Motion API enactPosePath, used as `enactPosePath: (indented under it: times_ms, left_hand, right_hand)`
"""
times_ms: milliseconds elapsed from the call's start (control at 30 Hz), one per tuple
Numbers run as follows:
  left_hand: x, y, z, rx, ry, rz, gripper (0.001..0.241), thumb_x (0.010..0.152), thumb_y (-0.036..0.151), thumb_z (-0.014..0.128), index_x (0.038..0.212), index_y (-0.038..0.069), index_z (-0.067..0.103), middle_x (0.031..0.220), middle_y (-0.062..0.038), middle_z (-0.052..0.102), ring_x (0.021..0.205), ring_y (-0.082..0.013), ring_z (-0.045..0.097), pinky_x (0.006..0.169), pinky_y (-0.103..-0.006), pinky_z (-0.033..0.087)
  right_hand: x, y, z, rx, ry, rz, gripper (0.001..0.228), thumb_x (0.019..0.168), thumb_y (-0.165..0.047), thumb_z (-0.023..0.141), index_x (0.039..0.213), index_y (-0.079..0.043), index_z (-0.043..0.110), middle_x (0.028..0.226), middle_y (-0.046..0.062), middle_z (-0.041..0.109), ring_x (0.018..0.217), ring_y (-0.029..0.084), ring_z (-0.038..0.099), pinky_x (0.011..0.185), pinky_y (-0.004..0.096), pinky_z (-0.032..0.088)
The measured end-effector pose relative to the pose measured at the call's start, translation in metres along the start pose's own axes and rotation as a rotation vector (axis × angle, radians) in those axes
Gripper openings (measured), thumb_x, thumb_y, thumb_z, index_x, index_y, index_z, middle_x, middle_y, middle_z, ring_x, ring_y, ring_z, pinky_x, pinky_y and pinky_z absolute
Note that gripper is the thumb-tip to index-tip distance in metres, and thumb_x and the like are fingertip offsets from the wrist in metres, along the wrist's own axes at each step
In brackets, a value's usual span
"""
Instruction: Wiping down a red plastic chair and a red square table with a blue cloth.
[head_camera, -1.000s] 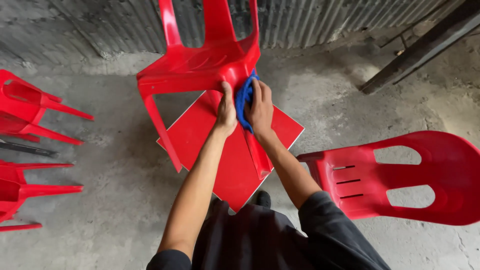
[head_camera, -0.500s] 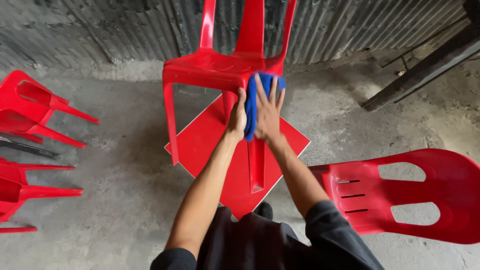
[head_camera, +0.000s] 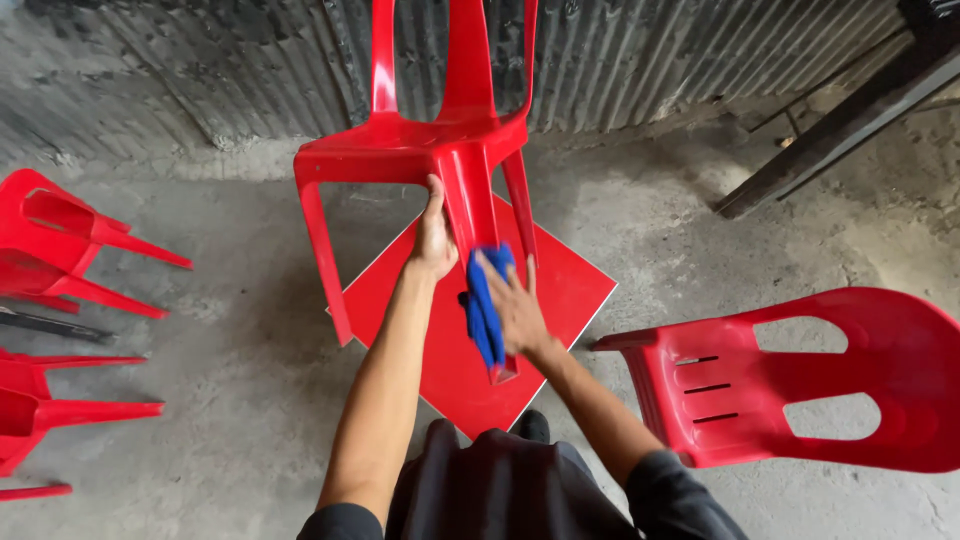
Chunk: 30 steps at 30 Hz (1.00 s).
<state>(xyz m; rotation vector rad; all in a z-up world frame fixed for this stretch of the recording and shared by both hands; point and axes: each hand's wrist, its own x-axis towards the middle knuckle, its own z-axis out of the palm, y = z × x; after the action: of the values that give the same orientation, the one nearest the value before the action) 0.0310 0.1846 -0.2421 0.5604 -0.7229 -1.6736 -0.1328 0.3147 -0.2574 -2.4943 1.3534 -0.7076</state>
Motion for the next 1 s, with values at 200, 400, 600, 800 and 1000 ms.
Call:
enactPosePath:
  times_ms: [200,400,600,800,1000]
  left_hand:
    - [-0.016,-0.022,0.013,0.017,-0.079,-0.108,0.096,0.093,0.072,0.047,0.162,0.008,0.026,0.163,-0.012,0.038,0.149,-0.026,0.038,0.122,-0.0426,0.032]
    - [-0.004,-0.021,0.008,0.012,-0.011,0.007,0.101,0.095,0.074,0.046,0.163,0.004,0.024,0.167,-0.017,0.034,0.153,-0.0293,0.034,0.125,-0.0419,0.029]
    - [0.03,0.001,0.011,0.196,0.286,0.09,0.103,0.092,0.075,0.043,0.164,0.005,0.017,0.169,-0.015,0.023,0.156,-0.0272,0.023,0.124,-0.0451,0.023]
    - [-0.006,-0.022,-0.009,0.718,0.265,0.055,0.104,0.094,0.08,0.03,0.161,0.001,0.024,0.157,-0.021,0.04,0.146,-0.0309,0.04,0.118,-0.0465,0.038]
    - [-0.083,-0.084,-0.009,0.394,0.239,0.049,0.072,0.105,0.061,0.032,0.126,-0.004,0.056,0.098,-0.018,0.073,0.077,-0.0261,0.074,0.072,-0.0403,0.06]
  right_hand:
    - [0.134,0.0,-0.054,-0.148,0.293,0.1,0.066,0.105,-0.049,0.046,0.161,-0.017,0.038,0.171,0.002,0.027,0.155,0.051,0.017,0.125,0.066,0.007]
    - [0.087,0.001,-0.023,-0.038,0.334,0.032,0.066,0.106,-0.044,0.047,0.164,-0.013,0.038,0.176,0.008,0.018,0.162,0.049,0.006,0.13,0.065,0.014]
    - [-0.034,0.001,0.051,-0.049,0.104,0.146,0.077,0.087,-0.024,0.046,0.159,0.003,0.036,0.174,0.02,0.019,0.16,0.052,0.01,0.127,0.065,0.019]
    - [-0.092,-0.005,0.074,0.219,0.073,0.124,0.063,0.093,-0.017,0.06,0.149,0.006,0.042,0.166,0.03,0.023,0.144,0.056,0.03,0.119,0.057,0.036]
    - [-0.098,0.0,0.107,0.267,0.27,0.05,0.067,0.092,-0.009,0.063,0.152,0.007,0.035,0.161,0.039,0.023,0.145,0.059,0.033,0.12,0.056,0.035]
